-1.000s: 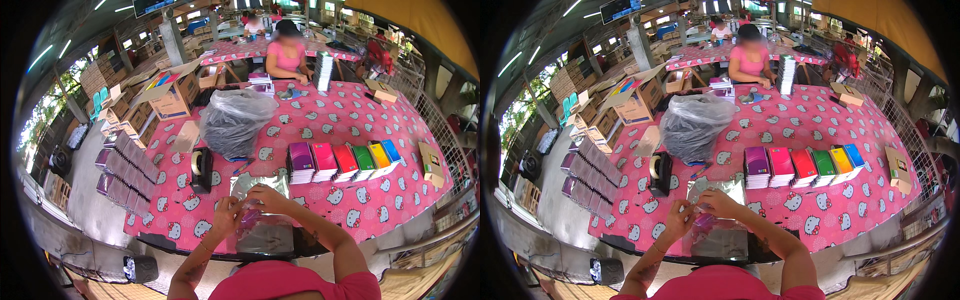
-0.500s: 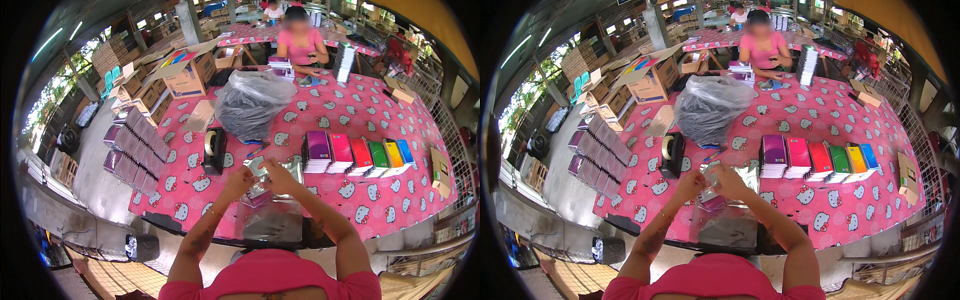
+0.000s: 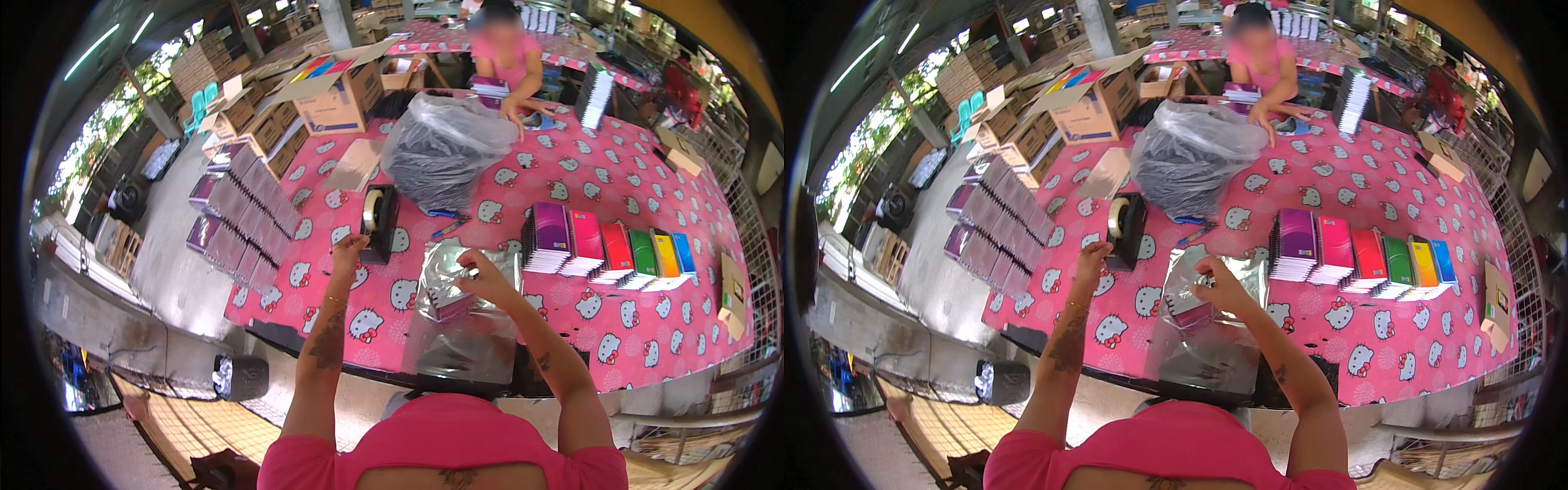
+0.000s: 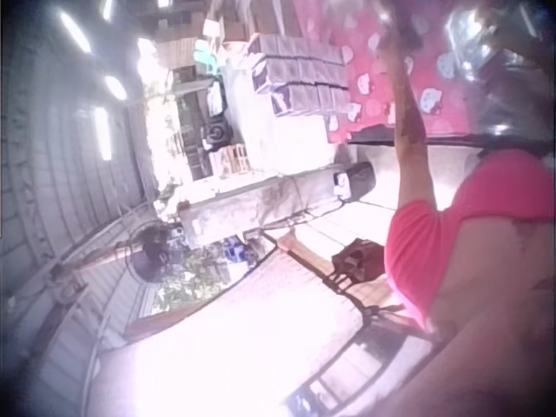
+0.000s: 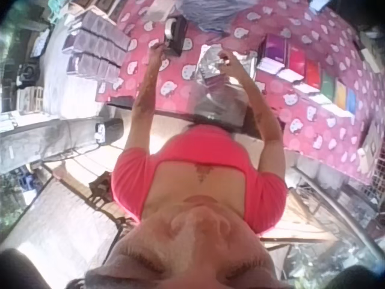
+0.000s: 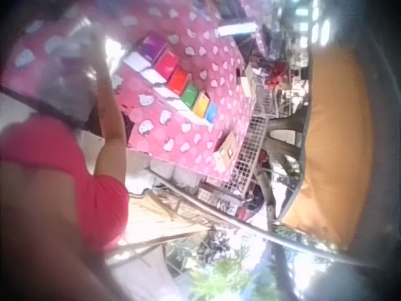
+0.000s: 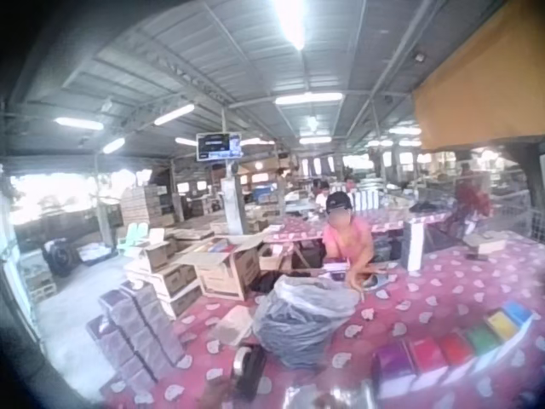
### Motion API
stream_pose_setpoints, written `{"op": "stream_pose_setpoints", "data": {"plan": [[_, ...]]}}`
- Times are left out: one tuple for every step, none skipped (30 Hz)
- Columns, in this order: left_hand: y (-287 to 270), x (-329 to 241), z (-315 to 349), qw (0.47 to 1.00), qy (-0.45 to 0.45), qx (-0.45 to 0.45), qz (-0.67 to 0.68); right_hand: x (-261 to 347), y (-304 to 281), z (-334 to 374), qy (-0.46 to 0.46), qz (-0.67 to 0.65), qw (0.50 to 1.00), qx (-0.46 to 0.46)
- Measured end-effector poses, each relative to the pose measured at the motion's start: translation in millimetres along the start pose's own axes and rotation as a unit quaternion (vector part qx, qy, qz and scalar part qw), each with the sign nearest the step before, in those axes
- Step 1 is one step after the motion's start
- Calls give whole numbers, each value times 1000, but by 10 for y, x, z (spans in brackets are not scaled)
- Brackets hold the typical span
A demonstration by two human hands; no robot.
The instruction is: The person places colorful spiral-bound notebooks into clear plastic bags and seals them with tape. They repeat this process for multiple notebooks, arranging them on a pink Hello Kitty tablecloth in a warehouse-like setting.
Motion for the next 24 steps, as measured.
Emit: {"op": "stream_pose_setpoints", "data": {"plan": [[31,111,34,998,2,-21,59,19,-25,4,5,-5,1000,-4],[67,254,136,992,5,-42,118,32,-29,32,15,-1,1000,-1],[33,369,214,983,11,-63,174,97,-16,51,21,2,1000,1],[1,535,261,968,-4,-11,250,139,8,69,27,4,1000,6],[-133,585,205,994,43,-63,80,125,31,43,14,-1,1000,12],[-240,617,147,986,87,-110,-91,80,35,23,4,-3,1000,15],[-288,580,101,945,127,-152,-260,55,40,4,-5,-7,1000,17],[14,130,126,884,132,-137,-426,-41,-70,49,12,-23,1000,-6],[88,-196,225,852,112,-124,-496,-31,-57,56,19,-46,999,-9],[131,-449,307,814,91,-112,-563,-18,-27,60,23,-70,997,-9],[173,-621,386,770,73,-101,-626,-9,-3,63,16,-50,999,-6],[312,-731,464,789,131,-32,-600,-13,6,43,8,-33,999,-5],[559,-885,557,838,200,96,-498,-34,13,32,2,-15,1000,-7],[819,-1035,683,861,257,223,-379,-56,22,23,-6,-17,1000,-11],[1054,-1173,755,820,277,319,-385,-56,25,29,1,-23,1000,-7],[1266,-1270,767,771,296,412,-386,-43,18,29,6,-28,1000,-3],[1432,-1283,726,726,299,440,-435,-22,9,29,11,-34,999,0],[1582,-1274,679,679,300,466,-482,50,-12,54,15,-29,999,4],[1660,-1273,635,628,299,488,-527,81,-11,64,17,-38,999,4],[1671,-1135,478,629,195,517,-547,108,0,70,18,-47,999,6],[1656,-940,373,680,119,572,-443,126,-7,75,19,-55,998,7],[1572,-705,254,715,40,614,-332,105,18,63,33,-85,996,10],[1495,-455,147,734,-40,643,-215,93,26,50,20,-83,996,5],[1415,-107,117,757,-130,637,-72,78,29,46,7,-81,997,-2]]}}
Point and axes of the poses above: each hand's wrist, its own z-axis away from the middle knuckle, its own y-axis out of the palm, x = y × z, the point moved 3 cm from there along -z, towards the middle knuckle, and after that the axes turned 6 degrees about x, right-handed, at the moved point
